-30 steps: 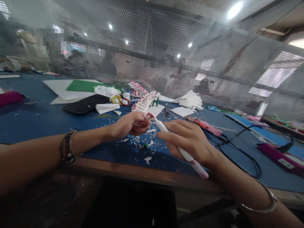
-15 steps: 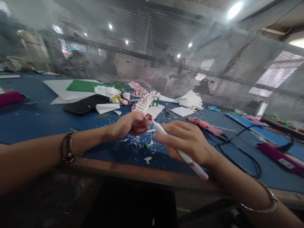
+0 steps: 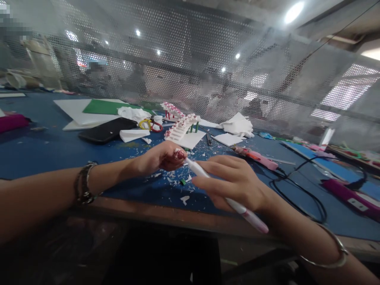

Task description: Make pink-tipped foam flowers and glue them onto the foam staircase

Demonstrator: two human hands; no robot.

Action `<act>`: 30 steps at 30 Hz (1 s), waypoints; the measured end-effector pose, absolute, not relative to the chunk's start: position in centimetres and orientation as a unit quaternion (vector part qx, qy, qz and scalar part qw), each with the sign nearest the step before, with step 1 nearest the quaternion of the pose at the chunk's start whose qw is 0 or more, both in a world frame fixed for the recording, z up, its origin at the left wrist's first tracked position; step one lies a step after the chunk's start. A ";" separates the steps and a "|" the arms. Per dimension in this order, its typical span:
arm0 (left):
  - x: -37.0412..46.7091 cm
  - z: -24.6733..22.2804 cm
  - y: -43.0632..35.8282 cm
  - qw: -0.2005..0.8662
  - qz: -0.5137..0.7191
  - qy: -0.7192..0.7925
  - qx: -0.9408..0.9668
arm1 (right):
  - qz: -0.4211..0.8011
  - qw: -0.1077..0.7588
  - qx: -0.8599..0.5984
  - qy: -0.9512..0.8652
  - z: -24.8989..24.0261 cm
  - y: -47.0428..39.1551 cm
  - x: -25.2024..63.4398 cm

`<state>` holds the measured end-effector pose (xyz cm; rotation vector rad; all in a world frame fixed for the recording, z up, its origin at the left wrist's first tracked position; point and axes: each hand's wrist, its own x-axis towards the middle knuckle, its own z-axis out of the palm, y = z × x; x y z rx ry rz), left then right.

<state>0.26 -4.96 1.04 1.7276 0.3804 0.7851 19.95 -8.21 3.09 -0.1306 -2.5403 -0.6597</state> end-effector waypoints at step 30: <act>-0.1 1.4 -4.9 0.464 0.270 0.202 0.819 | 0.054 0.298 -0.081 -0.950 3.7 -9.0 19.5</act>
